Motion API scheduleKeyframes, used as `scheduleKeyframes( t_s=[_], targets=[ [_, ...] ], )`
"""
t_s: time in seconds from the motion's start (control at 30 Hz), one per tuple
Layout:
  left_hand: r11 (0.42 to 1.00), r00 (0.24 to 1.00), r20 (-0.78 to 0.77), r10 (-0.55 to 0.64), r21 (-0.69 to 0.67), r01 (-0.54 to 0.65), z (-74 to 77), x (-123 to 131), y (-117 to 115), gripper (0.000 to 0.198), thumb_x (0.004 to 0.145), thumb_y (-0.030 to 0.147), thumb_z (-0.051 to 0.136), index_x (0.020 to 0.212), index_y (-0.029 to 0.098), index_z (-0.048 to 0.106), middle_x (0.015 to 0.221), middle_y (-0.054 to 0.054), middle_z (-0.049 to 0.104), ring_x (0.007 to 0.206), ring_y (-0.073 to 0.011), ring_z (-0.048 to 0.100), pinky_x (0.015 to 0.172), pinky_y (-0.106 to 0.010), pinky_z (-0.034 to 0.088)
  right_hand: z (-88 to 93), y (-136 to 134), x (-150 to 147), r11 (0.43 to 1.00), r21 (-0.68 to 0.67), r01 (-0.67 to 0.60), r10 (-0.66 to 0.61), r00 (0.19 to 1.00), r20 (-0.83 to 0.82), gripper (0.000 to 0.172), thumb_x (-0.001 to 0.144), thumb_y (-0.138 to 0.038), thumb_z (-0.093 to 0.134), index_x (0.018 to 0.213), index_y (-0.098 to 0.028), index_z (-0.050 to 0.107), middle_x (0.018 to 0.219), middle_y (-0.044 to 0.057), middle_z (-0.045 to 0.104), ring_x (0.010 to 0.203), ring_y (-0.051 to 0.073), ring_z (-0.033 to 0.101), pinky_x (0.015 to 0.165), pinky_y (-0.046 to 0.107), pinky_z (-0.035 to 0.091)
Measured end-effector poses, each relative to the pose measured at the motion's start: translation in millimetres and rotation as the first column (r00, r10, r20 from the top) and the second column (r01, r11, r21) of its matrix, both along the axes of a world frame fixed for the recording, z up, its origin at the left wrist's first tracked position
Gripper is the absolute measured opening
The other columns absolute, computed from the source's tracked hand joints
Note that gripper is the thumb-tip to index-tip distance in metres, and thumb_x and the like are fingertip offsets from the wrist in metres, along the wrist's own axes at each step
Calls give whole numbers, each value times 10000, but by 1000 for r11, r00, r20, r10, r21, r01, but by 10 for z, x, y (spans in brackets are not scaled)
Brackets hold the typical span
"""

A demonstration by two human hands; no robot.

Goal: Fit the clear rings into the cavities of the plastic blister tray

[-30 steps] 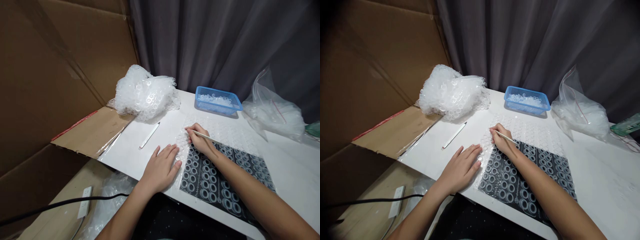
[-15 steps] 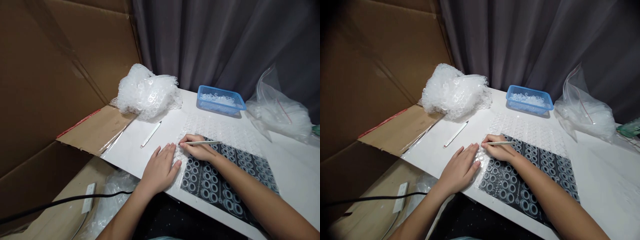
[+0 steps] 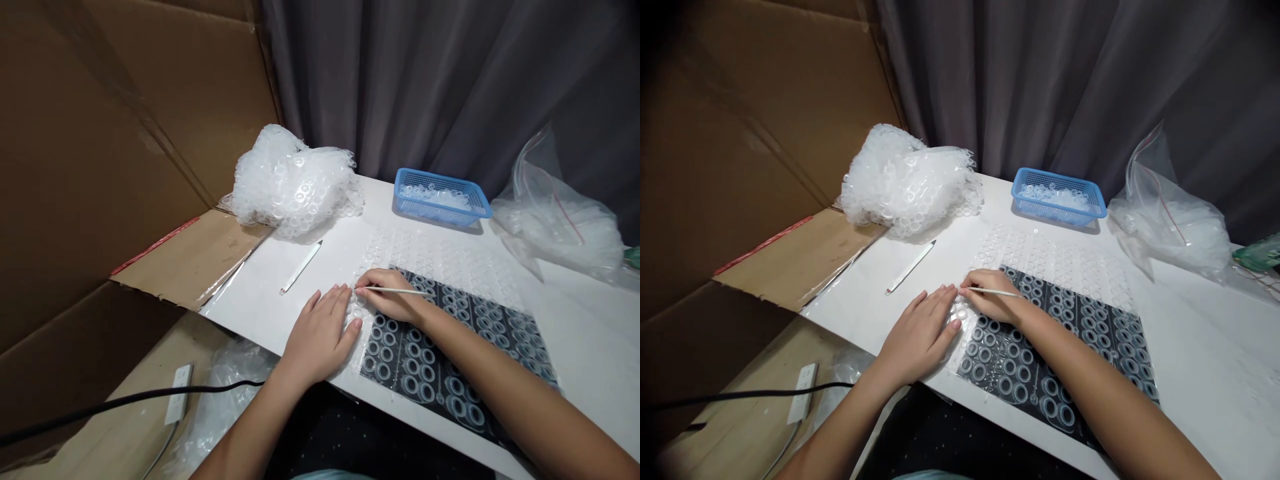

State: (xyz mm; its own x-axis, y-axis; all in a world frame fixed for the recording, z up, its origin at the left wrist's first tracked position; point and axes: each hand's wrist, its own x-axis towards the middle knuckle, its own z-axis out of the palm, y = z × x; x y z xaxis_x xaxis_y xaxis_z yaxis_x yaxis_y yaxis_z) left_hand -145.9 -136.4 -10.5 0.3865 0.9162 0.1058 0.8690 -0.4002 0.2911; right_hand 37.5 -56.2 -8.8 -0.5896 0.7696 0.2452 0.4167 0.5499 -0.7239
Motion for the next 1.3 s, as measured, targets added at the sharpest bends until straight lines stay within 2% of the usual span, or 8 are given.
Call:
scheduleKeyframes(
  t_s=[0.17, 0.33, 0.4, 0.5, 0.63, 0.9, 1.1, 1.3],
  targets=[
    [1000, 1000, -13, 9, 9, -9, -1, 11, 8, 492, 943, 389, 338, 1366, 143, 386, 1407, -116, 465, 1312, -257, 406, 1093, -491, 295, -36, -17, -4, 994, 107, -8, 5, 1000, 27, 168, 901, -283, 472, 826, -204, 600, 854, 66, 667, 800, 174, 617, 727, 287, 458],
    [998, 1000, -24, 14, 54, -13, -18, 28, 22, 446, 912, 300, 375, 1336, 168, 426, 1388, -95, 490, 1294, -248, 431, 1085, -487, 318, -63, -11, 7, 957, -20, 288, -289, 954, -82, 161, 906, -299, 447, 870, -221, 584, 734, 21, 651, 669, 158, 613, 650, 284, 459],
    [998, 1000, -4, 11, 66, -11, -23, 20, 13, 458, 913, 309, 390, 1347, 165, 415, 1383, -98, 495, 1284, -251, 443, 1079, -494, 332, -52, 2, 14, 933, -48, 357, -360, 921, -150, 133, 886, -292, 482, 852, -219, 588, 815, 32, 669, 766, 175, 632, 703, 304, 472],
    [990, 994, 104, 27, 137, -41, -26, -25, -35, 441, 921, 336, 403, 1309, 136, 465, 1329, -115, 546, 1234, -254, 498, 1039, -481, 397, 6, -5, 26, 964, -16, 265, -263, 949, -173, 113, 846, -277, 542, 779, -208, 601, 948, 54, 674, 946, 204, 613, 790, 327, 464],
    [971, 957, 287, 41, 215, -106, -27, -92, -111, 320, 941, 281, 369, 1069, 182, 645, 1103, -57, 689, 1097, -204, 606, 957, -404, 490, 96, -69, 26, 983, -167, 71, -89, 991, -98, 124, 844, -298, 559, 796, -205, 625, 751, 11, 664, 693, 146, 609, 630, 262, 452],
    [977, 989, 146, 25, 206, -55, -18, -34, -88, 347, 911, 241, 395, 1171, 185, 618, 1169, -70, 663, 1108, -237, 604, 878, -453, 516, 108, -123, -10, 975, -220, 39, -47, 998, -33, 120, 822, -290, 585, 775, -199, 647, 717, 3, 670, 660, 133, 599, 595, 240, 430],
    [976, 989, 143, 27, 210, -57, -24, -44, -85, 338, 912, 226, 386, 1155, 186, 618, 1158, -65, 669, 1104, -226, 609, 866, -441, 513, 72, -123, -16, 987, -155, 27, -31, 999, -18, 119, 835, -279, 573, 781, -200, 645, 721, 4, 671, 666, 134, 606, 606, 243, 433],
    [974, 994, 106, 33, 222, -56, -28, -29, -96, 326, 914, 235, 387, 1156, 179, 597, 1155, -67, 669, 1101, -231, 606, 866, -433, 505, 20, -131, -29, 990, 100, -99, 94, 994, 54, 150, 882, -271, 510, 795, -206, 614, 775, 39, 658, 754, 165, 607, 718, 288, 462]
  ],
)
